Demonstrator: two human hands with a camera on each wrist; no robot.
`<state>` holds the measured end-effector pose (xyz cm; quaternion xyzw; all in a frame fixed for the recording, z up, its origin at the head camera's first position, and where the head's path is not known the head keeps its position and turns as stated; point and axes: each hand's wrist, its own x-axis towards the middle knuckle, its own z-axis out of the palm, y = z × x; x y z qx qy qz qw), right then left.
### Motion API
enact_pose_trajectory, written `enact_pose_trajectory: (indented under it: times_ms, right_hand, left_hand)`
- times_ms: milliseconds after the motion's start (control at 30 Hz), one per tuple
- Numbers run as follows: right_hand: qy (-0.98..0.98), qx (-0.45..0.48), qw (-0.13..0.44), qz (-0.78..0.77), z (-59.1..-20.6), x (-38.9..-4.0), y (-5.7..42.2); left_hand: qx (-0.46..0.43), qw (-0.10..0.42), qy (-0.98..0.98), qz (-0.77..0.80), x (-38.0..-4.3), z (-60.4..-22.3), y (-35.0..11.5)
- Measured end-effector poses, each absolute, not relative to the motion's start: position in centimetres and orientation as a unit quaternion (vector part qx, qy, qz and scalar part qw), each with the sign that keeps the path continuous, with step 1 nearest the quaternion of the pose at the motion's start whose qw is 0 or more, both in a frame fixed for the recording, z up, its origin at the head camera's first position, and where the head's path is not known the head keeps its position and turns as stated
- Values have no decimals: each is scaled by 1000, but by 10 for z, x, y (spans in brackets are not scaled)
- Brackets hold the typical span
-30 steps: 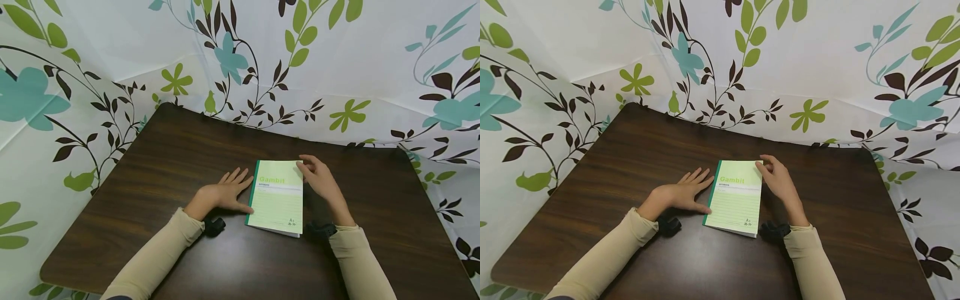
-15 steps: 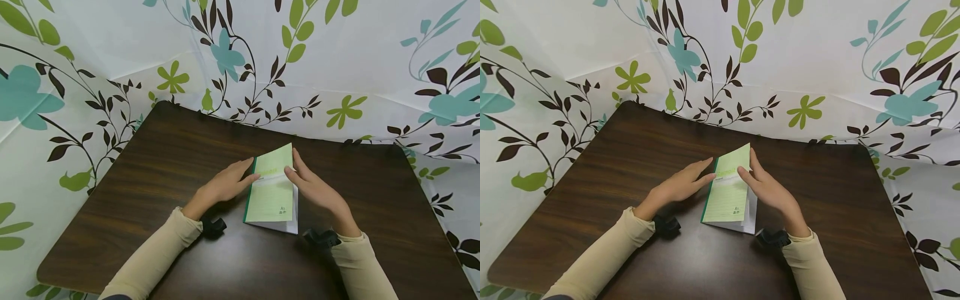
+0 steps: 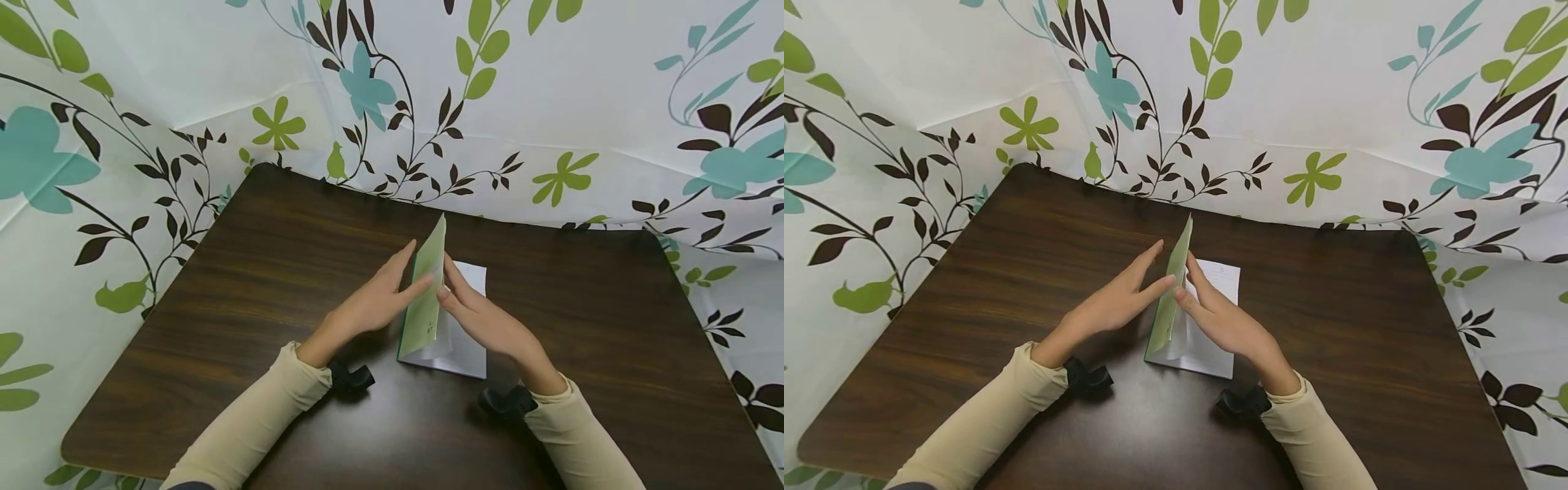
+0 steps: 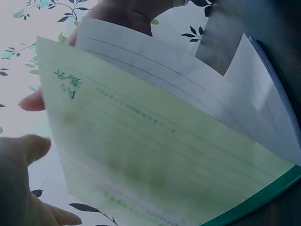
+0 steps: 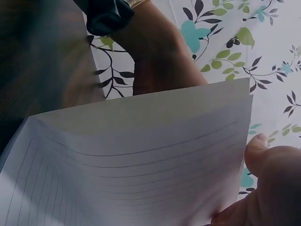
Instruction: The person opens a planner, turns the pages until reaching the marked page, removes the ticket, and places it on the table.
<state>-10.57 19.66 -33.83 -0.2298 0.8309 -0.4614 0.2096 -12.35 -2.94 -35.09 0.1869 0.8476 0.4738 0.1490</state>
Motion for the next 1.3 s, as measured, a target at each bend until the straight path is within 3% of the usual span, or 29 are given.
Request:
enact_pose_trajectory:
  times_ms: [267, 500, 833, 1000, 1300]
  right_hand:
    - [843, -225, 213, -440, -341, -104, 201]
    - [838, -206, 250, -439, -342, -114, 218]
    - [823, -160, 271, -474, -355, -147, 249]
    - [826, -127, 286, -469, -364, -158, 252]
    - [838, -74, 303, -448, -372, -158, 252]
  left_hand:
    - [197, 140, 849, 469, -113, -348, -20]
    - [203, 120, 852, 466, -114, -339, -25]
    - [187, 89, 866, 454, -110, -343, -94]
    - [148, 101, 887, 426, -107, -367, -129]
    - [159, 150, 902, 371, -110, -397, -155]
